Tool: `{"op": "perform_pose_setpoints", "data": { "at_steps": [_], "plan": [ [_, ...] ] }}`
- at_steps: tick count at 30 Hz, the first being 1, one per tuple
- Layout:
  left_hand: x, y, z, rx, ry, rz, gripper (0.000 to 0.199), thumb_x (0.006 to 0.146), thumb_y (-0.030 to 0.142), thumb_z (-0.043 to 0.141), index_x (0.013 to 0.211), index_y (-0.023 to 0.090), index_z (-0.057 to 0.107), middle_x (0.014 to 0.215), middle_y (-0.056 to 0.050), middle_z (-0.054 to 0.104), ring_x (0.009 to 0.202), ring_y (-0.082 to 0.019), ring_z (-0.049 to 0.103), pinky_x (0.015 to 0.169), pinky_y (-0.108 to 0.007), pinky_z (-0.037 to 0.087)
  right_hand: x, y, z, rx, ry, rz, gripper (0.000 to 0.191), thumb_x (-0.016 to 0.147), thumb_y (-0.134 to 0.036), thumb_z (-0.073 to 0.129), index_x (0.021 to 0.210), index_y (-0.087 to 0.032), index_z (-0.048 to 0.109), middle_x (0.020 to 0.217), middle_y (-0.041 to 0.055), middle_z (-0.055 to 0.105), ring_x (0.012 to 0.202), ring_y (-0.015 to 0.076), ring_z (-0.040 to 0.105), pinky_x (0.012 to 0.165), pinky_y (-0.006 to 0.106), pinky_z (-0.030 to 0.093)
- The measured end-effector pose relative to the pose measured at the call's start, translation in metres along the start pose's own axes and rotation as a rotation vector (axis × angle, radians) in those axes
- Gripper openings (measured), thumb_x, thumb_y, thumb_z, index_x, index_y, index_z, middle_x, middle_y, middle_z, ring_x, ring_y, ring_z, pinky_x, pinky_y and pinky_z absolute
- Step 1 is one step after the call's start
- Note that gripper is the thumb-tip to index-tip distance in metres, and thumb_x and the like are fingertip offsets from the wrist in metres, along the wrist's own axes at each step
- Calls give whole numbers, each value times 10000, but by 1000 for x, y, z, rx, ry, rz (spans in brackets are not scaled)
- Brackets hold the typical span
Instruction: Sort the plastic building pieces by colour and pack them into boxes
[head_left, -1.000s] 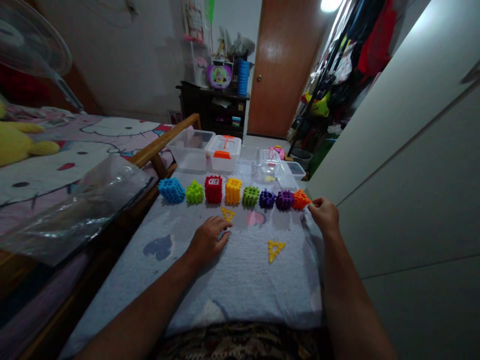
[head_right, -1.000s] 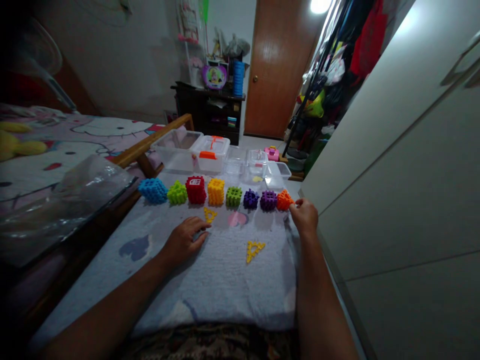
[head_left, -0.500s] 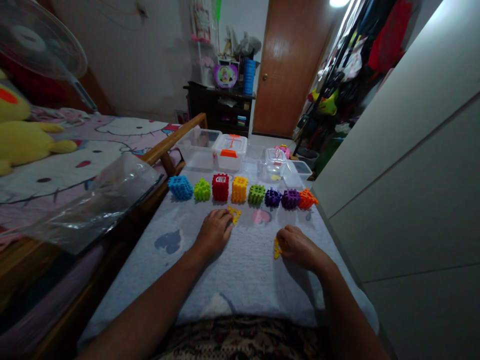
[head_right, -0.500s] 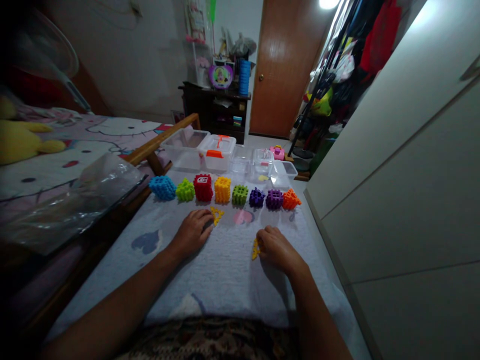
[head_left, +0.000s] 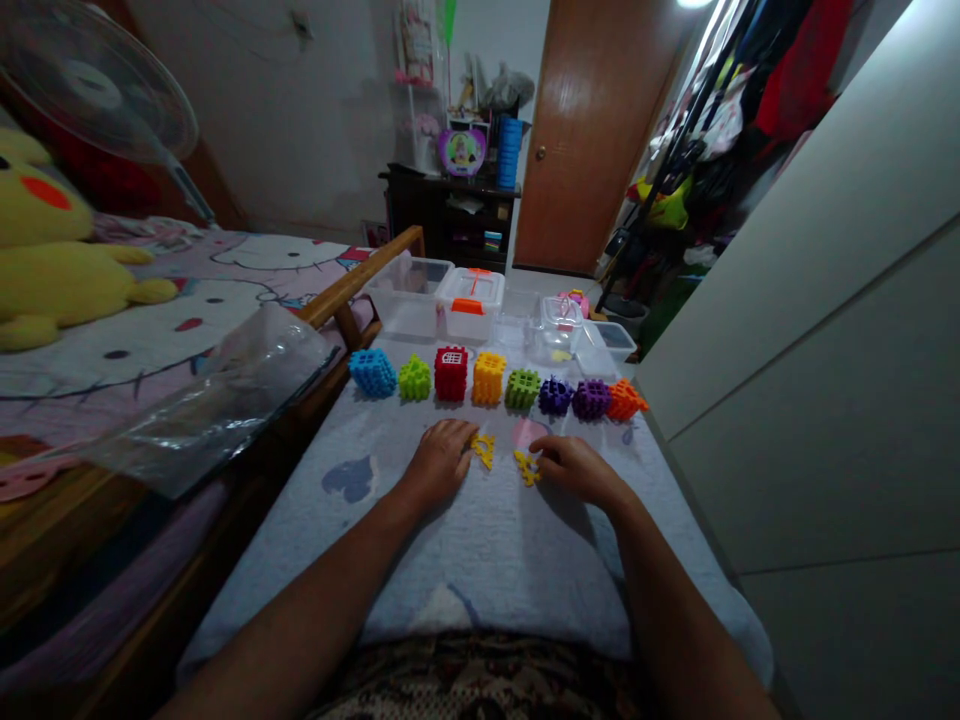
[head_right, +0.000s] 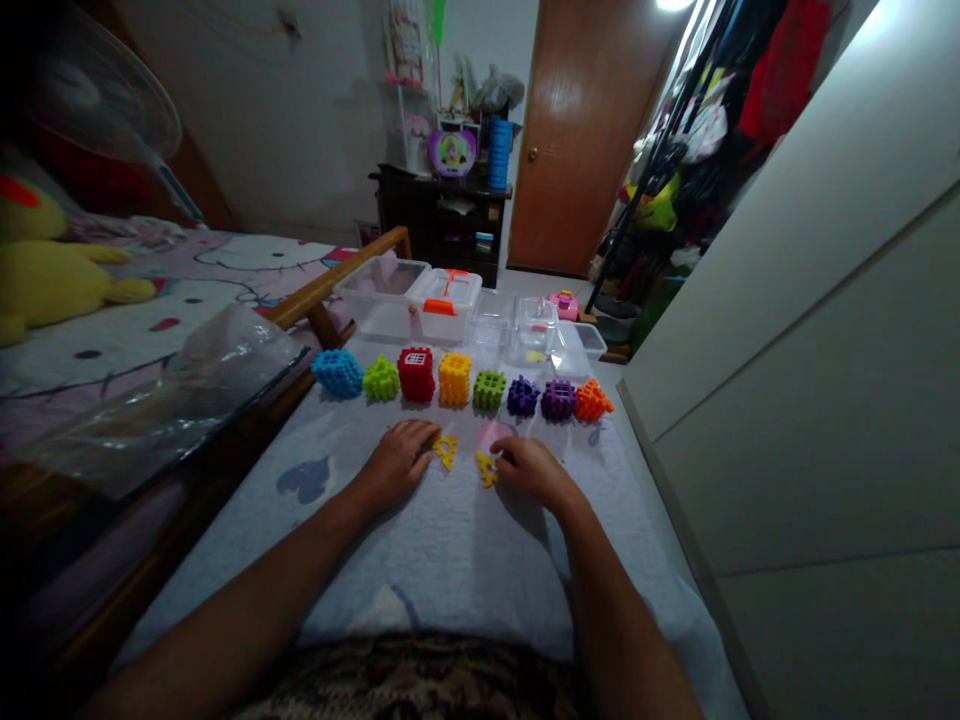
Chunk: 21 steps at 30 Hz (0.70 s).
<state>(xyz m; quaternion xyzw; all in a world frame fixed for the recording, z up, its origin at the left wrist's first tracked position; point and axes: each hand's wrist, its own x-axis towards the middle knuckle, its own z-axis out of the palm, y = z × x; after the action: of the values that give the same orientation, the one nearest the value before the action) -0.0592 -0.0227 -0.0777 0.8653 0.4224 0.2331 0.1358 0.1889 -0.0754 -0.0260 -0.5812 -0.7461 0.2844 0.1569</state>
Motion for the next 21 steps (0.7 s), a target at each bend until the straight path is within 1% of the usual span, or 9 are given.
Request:
{"op": "perform_pose_setpoints", "data": {
  "at_steps": [2, 3, 5, 7, 13, 15, 17, 19, 21],
  "plan": [
    [0, -1, -2, 7, -20, 4, 313, 854, 145, 576, 1160, 136, 635, 1119, -125, 654, 1069, -277, 560, 977, -444, 447, 1, 8, 7, -65, 130, 11, 163, 820, -141, 531, 921, -150, 659, 822, 29, 601, 709, 139, 520, 660, 257, 374],
    [1, 0, -3, 5, -23, 6, 295, 853, 149, 583, 1141, 138, 645, 1086, -120, 657, 1041, -274, 562, 957, -439, 454, 0, 11, 10, -92, 157, 6, 124, 816, -163, 561, 903, -151, 647, 849, 37, 587, 736, 147, 519, 679, 264, 382],
    [1, 1, -5, -12, -17, 2, 295, 840, 137, 591, 1129, 141, 651, 1038, -110, 654, 1000, -265, 561, 929, -428, 461, -2, 15, 13, -124, 146, -18, 101, 802, -212, 619, 888, -160, 632, 868, 38, 554, 769, 159, 511, 700, 273, 393],
    [2, 2, -8, -43, -2, -6, 297, 819, 94, 582, 1101, 146, 656, 992, -95, 649, 961, -248, 562, 901, -406, 465, -6, 17, 13, -127, 110, -36, 133, 790, -237, 654, 902, -171, 632, 873, 34, 533, 787, 166, 503, 712, 278, 402],
    [2, 10, -14, -43, 51, 1, 162, 789, 59, 545, 852, 184, 628, 882, -61, 622, 900, -234, 545, 835, -376, 447, -11, 12, 10, -120, 79, -75, 197, 762, -189, 676, 957, -184, 646, 924, 40, 533, 847, 175, 506, 773, 292, 418],
    [2, 10, -17, -44, 1, 12, 167, 768, 67, 547, 857, 185, 623, 891, -64, 623, 900, -238, 543, 837, -384, 441, -11, 11, 10, -123, 82, -72, 161, 774, -165, 652, 934, -178, 651, 903, 38, 540, 839, 173, 506, 768, 292, 408],
    [2, 8, -20, -78, -90, 46, 201, 743, 96, 570, 914, 185, 628, 930, -65, 629, 926, -244, 544, 854, -388, 439, -11, 12, 11, -118, 86, -64, 138, 778, -136, 627, 906, -177, 656, 867, 30, 544, 822, 169, 508, 757, 289, 399],
    [1, 5, -24, -130, -156, 79, 302, 716, 135, 606, 1013, 189, 621, 1003, -64, 628, 983, -251, 539, 895, -391, 439, -11, 13, 11, -99, 92, -61, 155, 772, -115, 617, 909, -175, 662, 864, 29, 550, 819, 166, 513, 754, 286, 399],
    [0, 2, -28, -164, -171, 88, 434, 694, 173, 643, 1125, 185, 595, 1098, -74, 611, 1059, -261, 523, 958, -404, 427, -10, 14, 10, -80, 93, -64, 181, 769, -109, 622, 934, -167, 668, 887, 35, 557, 825, 167, 522, 759, 287, 408]
  ]
}}
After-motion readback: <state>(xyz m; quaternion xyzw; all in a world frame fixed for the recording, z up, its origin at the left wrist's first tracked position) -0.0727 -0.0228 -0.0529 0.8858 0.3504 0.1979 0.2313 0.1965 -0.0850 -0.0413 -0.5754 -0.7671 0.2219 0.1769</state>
